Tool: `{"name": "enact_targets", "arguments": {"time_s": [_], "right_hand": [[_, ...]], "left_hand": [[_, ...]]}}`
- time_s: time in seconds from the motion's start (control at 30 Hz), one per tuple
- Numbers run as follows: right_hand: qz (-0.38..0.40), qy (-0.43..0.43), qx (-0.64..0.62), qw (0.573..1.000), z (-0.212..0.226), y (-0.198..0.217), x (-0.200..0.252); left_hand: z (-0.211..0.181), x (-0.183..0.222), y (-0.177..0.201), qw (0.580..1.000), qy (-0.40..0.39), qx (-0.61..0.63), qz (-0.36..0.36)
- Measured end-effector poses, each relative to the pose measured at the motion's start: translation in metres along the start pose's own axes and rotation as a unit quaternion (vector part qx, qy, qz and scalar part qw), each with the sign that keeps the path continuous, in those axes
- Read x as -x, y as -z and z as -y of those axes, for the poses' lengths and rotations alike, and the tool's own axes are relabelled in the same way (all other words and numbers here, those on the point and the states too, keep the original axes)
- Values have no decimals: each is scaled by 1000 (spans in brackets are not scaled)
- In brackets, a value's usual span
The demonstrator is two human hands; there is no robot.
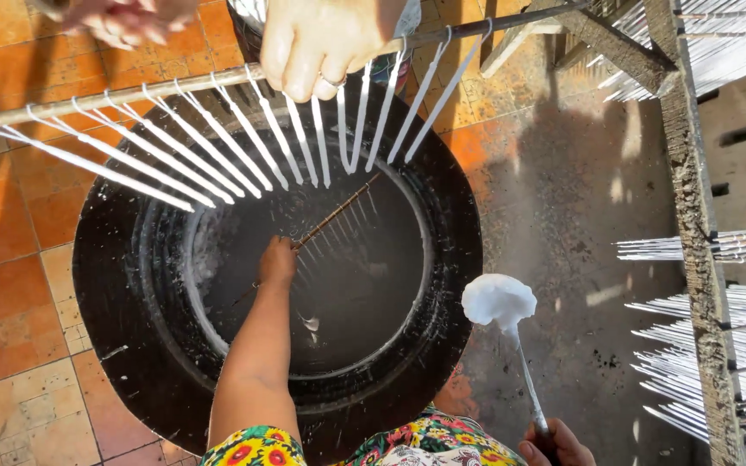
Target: Dipping frames of candle wicks into a large vat of molten wax and hanging them on a rack to cool and dry.
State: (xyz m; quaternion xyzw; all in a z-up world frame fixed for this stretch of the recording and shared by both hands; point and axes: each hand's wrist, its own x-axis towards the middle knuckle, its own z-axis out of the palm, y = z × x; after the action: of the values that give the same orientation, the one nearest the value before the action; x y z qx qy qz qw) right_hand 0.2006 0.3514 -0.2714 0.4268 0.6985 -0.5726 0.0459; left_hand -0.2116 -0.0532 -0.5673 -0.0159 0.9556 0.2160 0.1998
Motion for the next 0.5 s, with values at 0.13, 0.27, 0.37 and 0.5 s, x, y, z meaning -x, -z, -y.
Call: {"name": "enact_targets", "arguments": {"time_s": [0.13,0.27,0.37,0.5], "right_hand": [[8,6,6,1000,-1,0,3],[9,31,27,999,-5,0,5],[10,31,30,999,-10,1,5],[3,28,18,999,-14,2,7]], "left_hand": [[1,2,-3,1000,11,-5,16],[4,6,-10,1000,-3,-9,1],[2,9,-12,1000,0,-21,0],[-4,15,-8,1000,-7,-30,-6]]}}
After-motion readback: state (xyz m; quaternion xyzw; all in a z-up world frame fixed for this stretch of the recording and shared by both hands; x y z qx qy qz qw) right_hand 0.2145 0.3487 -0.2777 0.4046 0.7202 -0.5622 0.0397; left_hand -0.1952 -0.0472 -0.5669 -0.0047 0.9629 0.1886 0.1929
